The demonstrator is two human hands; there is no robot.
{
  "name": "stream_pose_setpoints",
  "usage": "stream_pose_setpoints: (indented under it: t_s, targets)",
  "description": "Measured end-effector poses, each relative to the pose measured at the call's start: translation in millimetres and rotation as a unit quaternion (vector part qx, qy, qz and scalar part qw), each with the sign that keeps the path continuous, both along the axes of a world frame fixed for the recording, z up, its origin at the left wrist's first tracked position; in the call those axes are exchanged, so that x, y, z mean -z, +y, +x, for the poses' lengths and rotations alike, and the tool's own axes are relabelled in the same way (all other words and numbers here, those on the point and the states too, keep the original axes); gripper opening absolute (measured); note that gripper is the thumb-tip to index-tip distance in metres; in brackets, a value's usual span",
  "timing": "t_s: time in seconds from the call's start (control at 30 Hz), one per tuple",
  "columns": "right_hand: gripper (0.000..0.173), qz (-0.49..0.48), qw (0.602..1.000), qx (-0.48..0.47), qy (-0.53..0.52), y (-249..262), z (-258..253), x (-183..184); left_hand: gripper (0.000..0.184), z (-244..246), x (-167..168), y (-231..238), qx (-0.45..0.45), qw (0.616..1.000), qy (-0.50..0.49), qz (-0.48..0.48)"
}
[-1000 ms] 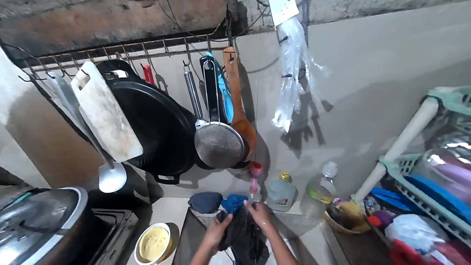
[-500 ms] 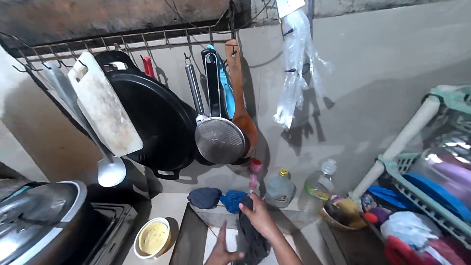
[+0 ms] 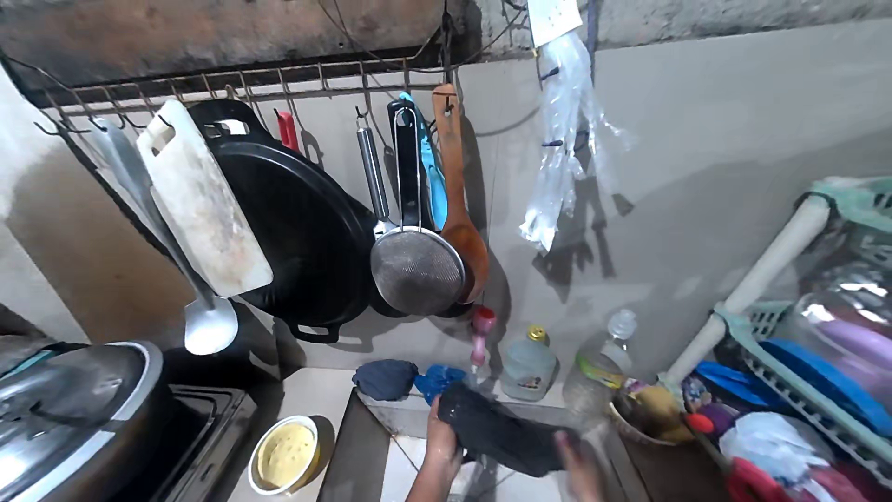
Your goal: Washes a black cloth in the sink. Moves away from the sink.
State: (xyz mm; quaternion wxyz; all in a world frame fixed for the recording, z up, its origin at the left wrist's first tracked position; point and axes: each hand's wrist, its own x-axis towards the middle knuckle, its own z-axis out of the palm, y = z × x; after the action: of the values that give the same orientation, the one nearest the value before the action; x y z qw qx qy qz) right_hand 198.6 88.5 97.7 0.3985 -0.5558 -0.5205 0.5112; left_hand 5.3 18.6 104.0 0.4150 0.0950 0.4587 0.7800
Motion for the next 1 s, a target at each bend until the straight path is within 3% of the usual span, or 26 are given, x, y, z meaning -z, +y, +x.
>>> stream_pose_setpoints:
  t_s: [0.03, 0.07, 0.17, 0.2, 0.27, 0.3, 0.37, 0.47, 0.53, 0.6, 0.67, 0.7, 0.73, 0.8, 0.83, 0.9, 0.93, 0.97, 1.0]
  targets:
    - [0.058, -0.059, 0.994, -0.062, -0.07, -0.2, -5.9, 24.7, 0.024, 3.0, -4.3, 3.5, -0.004, 1.0, -0.003, 0.011]
    - [0.068, -0.142, 0.982, -0.108, -0.058, -7.8, -18.0, 38.5, 0.021, 6.4, -5.6, 6.3, -0.001, 1.0, 0.003, 0.013]
    - [0.082, -0.317, 0.912, -0.114, 0.233, -39.4, -68.5, 44.5, 0.023, 15.7, 3.3, 1.8, 0.03, 0.999, -0.03, 0.019]
    - [0.08, -0.327, 0.884, -0.079, 0.326, -45.2, -86.3, 41.0, 0.028, 18.1, 4.9, -5.7, 0.035, 0.995, -0.086, 0.024]
    - [0.061, -0.3, 0.838, -0.052, 0.452, -46.3, -113.1, 35.6, 0.04, 19.1, -3.6, -21.7, -0.006, 0.977, -0.213, 0.011]
    - [0.049, -0.287, 0.839, -0.047, 0.46, -45.9, -121.1, 31.4, 0.043, 15.7, -6.4, -29.5, -0.038, 0.969, -0.243, 0.005]
    - [0.03, -0.277, 0.881, -0.01, 0.382, -44.0, -128.5, 16.4, 0.043, 1.6, -2.5, -41.9, -0.084, 0.97, -0.23, -0.005]
    - [0.041, -0.212, 0.93, 0.033, 0.297, -40.9, -136.2, -3.9, 0.029, -20.6, 18.5, -46.7, -0.105, 0.984, -0.079, -0.12]
    - [0.041, -0.165, 0.942, 0.06, 0.285, -37.3, -142.2, -21.7, 0.035, -30.7, 22.0, -64.1, -0.013, 0.987, 0.029, -0.158]
    - [0.041, -0.129, 0.948, 0.076, 0.281, -31.7, -144.4, -38.4, 0.038, -40.3, 23.7, -85.2, 0.122, 0.99, -0.009, -0.064]
    - [0.038, -0.114, 0.942, 0.079, 0.305, -26.7, -146.4, -43.5, 0.04, -44.0, 43.0, -90.2, 0.206, 0.963, -0.129, 0.12]
    - [0.039, -0.122, 0.932, 0.069, 0.333, -25.4, -147.1, -42.9, 0.035, -38.4, 43.8, -85.0, 0.183, 0.956, -0.165, 0.159]
    - [0.042, -0.144, 0.917, 0.05, 0.37, -25.6, -146.6, -40.5, 0.024, -30.6, 38.9, -76.7, 0.132, 0.954, -0.199, 0.18]
    - [0.051, -0.2, 0.871, -0.017, 0.448, -31.4, -141.9, -34.5, 0.042, -20.7, 24.1, -55.9, 0.061, 0.96, -0.208, 0.177]
    - [0.055, -0.22, 0.84, -0.053, 0.492, -34.6, -138.8, -29.7, 0.05, -17.5, 15.4, -46.7, 0.043, 0.963, -0.209, 0.163]
    - [0.058, -0.252, 0.775, -0.099, 0.571, -38.8, -131.9, -17.2, 0.044, -13.3, 6.3, -33.1, 0.034, 0.963, -0.201, 0.179]
    - [0.058, -0.261, 0.764, -0.103, 0.581, -37.6, -128.8, -11.5, 0.043, -15.0, 6.7, -26.8, 0.043, 0.959, -0.193, 0.203]
    - [0.054, -0.255, 0.786, -0.086, 0.556, -34.2, -125.9, -7.4, 0.049, -18.8, 7.8, -20.8, 0.059, 0.959, -0.176, 0.215]
    - [0.046, -0.228, 0.836, -0.061, 0.495, -27.7, -123.7, -3.8, 0.043, -21.0, 4.8, -15.3, 0.058, 0.965, -0.16, 0.201]
